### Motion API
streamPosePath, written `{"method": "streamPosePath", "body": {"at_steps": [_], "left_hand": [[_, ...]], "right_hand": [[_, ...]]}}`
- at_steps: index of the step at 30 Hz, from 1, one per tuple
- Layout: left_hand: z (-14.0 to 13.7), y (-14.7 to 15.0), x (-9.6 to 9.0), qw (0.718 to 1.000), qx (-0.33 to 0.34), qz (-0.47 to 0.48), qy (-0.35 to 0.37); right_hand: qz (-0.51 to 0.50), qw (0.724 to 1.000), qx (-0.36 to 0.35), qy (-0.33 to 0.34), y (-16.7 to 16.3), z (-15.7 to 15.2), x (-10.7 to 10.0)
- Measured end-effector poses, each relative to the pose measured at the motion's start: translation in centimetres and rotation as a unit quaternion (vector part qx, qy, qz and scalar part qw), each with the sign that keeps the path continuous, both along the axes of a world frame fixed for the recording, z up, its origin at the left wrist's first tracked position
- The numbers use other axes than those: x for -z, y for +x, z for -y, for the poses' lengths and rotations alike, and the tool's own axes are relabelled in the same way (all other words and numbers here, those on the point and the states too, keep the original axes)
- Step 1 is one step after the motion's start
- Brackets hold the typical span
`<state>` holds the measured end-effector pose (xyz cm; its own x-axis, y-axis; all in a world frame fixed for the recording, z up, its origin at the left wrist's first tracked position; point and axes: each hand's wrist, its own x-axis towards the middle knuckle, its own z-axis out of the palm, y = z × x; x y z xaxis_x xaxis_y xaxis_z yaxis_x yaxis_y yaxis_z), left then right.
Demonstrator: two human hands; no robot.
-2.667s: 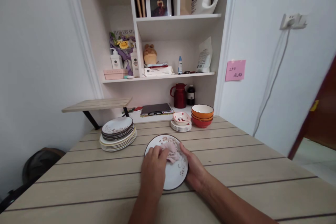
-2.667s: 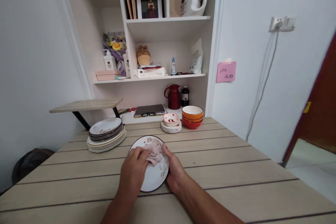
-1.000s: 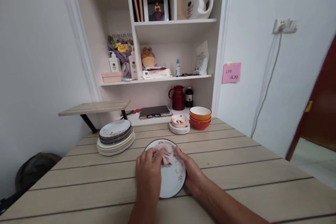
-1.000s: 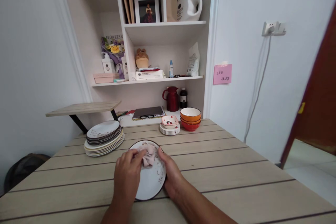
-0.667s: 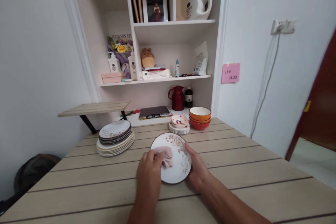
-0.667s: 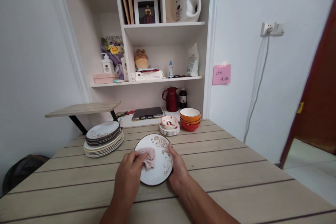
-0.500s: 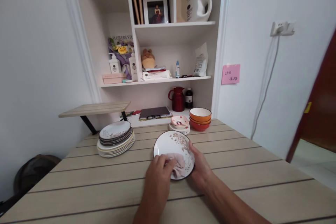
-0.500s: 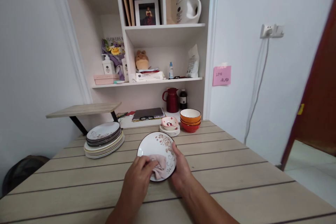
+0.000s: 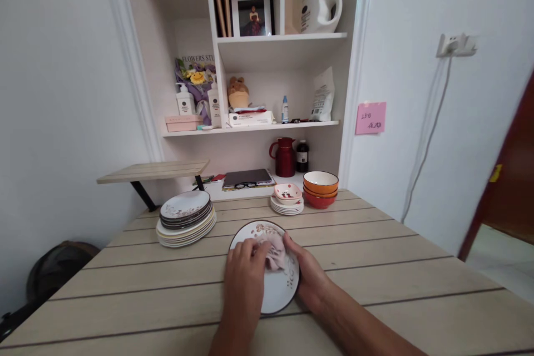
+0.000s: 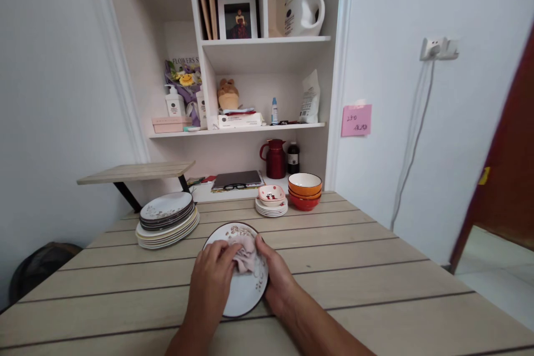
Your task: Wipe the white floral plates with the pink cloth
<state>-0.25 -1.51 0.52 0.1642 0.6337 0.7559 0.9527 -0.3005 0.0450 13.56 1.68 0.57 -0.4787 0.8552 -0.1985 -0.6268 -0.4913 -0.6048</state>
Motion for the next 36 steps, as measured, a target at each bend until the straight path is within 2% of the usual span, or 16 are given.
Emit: {"method": "streamPosePath", "body": {"at_steps": [4,8,12,17,21,26,31,36], "left_hand": [[-0.4,-1.2,-0.1,0.997,-0.065,0.03,0.023],[-0.4,-1.6,0.1,0.996,-0.081,0.032,0.016],[-0.1,-0.7,0.3,0.999,-0.035,0.02,-0.01],[0.4,0.8,0.4,0.997,0.049,0.001,-0.053],[0.6,1.0,0.3,0.996,0.078,-0.008,-0.045],[0.5,0.8,0.2,0.997,0.068,-0.006,-0.031],[0.4,0.9,0.1,0.997,0.075,-0.002,-0.029],[0.6,1.2,0.1,0.987,0.149,-0.016,-0.059]], "right_hand": [[0.011,1.0,0.003,0.008,-0.1,0.0,0.2],[0.011,1.0,-0.002,-0.001,0.0,-0.4,0.6],[-0.022,1.0,0.003,-0.016,0.8,-1.0,0.5],[-0.045,0.997,0.067,0.007,1.8,-1.4,-0.3],[-0.028,0.999,0.041,0.011,1.6,-1.0,-0.4],[-0.028,1.0,0.003,-0.003,1.0,-0.5,-0.2],[-0.009,1.0,0.024,0.0,1.0,-0.2,-0.6],[-0.01,1.0,0.004,-0.018,1.1,0.0,-1.0]]}}
